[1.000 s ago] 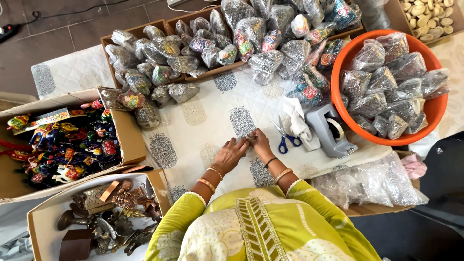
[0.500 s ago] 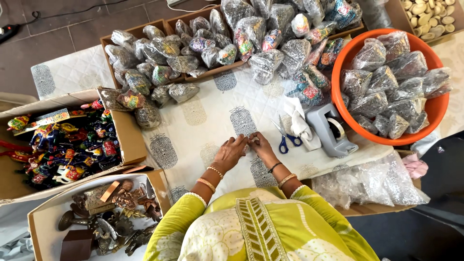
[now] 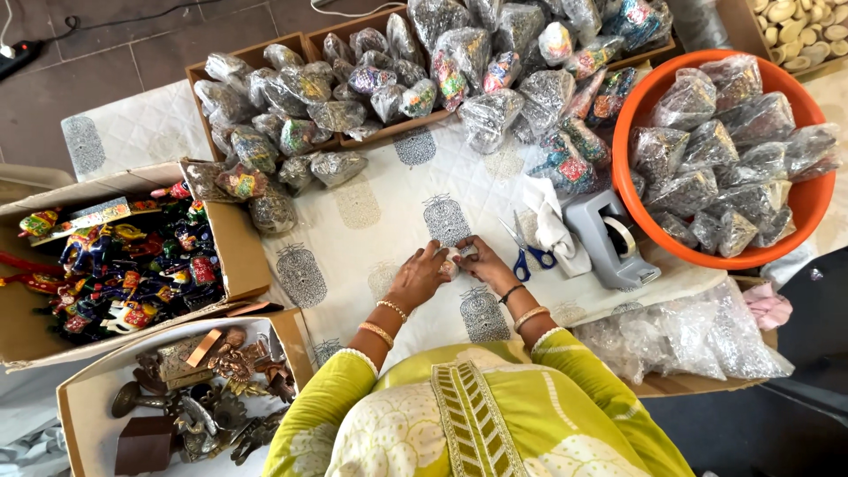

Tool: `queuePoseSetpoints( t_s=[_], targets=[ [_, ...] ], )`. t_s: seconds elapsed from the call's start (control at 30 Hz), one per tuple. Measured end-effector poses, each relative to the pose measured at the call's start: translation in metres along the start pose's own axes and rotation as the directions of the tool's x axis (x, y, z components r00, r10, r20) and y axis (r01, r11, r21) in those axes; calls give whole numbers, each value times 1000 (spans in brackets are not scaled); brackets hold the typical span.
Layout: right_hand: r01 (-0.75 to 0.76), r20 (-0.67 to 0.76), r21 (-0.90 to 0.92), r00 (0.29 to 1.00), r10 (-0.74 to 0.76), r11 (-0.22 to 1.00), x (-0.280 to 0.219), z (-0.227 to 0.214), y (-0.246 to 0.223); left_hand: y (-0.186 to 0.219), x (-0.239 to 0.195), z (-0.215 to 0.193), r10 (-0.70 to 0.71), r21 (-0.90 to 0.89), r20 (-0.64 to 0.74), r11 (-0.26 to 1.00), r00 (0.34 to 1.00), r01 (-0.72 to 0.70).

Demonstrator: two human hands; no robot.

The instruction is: The person wraps decorative items in plastic and secures them with tape before placing them into a box.

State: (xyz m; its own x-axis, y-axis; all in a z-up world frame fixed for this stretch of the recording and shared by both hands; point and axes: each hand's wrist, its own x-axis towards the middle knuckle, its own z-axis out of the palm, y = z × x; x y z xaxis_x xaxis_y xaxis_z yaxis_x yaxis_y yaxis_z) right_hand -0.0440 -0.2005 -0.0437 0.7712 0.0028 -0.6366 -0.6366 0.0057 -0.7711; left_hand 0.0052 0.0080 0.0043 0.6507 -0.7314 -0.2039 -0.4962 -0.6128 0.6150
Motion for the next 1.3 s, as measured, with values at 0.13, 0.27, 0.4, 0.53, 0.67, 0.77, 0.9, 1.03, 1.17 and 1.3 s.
queuePoseSetpoints(
  t_s=[0.13,0.27,0.4,0.53,0.67,0.77,0.9,1.03,1.17,1.3],
  targets=[
    [29,-29,-29,999,-30,999,5,1,9,-7,1,3,-10,-41,-40,999,999,8],
    [67,-47,-64,996,-70,996,-1,4,7,-8,-1,2,-14,-120,-58,993,998,7],
    [105,-132,110,987,-90,988,-15,8,10,-14,-1,5,-34,-248,-88,969,996,11],
    [240,-429,-268,838,-338,933,-35,17,12,-9,-1,0,-19,-296,-161,955,987,-31],
    [582,15,-651,652,-758,488,-63,34,-32,-15,1,9,-113,-389,-108,919,988,63],
    [564,92,-676,703,-706,474,-48,38,-20,-32,8,29,-118,-410,-205,912,972,24],
    [540,56,-646,739,-672,539,-31,31,-7,-42,10,25,-328,-574,-107,791,939,211],
    [271,37,-195,962,-269,943,-7,14,22,-48,1,19,-361,-916,50,354,931,186],
    [146,87,311,980,-181,939,-10,10,20,-38,-3,21,-206,-917,40,380,978,118],
    [111,137,486,970,-201,867,-20,15,10,-38,0,39,-260,-931,63,332,963,150]
  ],
)
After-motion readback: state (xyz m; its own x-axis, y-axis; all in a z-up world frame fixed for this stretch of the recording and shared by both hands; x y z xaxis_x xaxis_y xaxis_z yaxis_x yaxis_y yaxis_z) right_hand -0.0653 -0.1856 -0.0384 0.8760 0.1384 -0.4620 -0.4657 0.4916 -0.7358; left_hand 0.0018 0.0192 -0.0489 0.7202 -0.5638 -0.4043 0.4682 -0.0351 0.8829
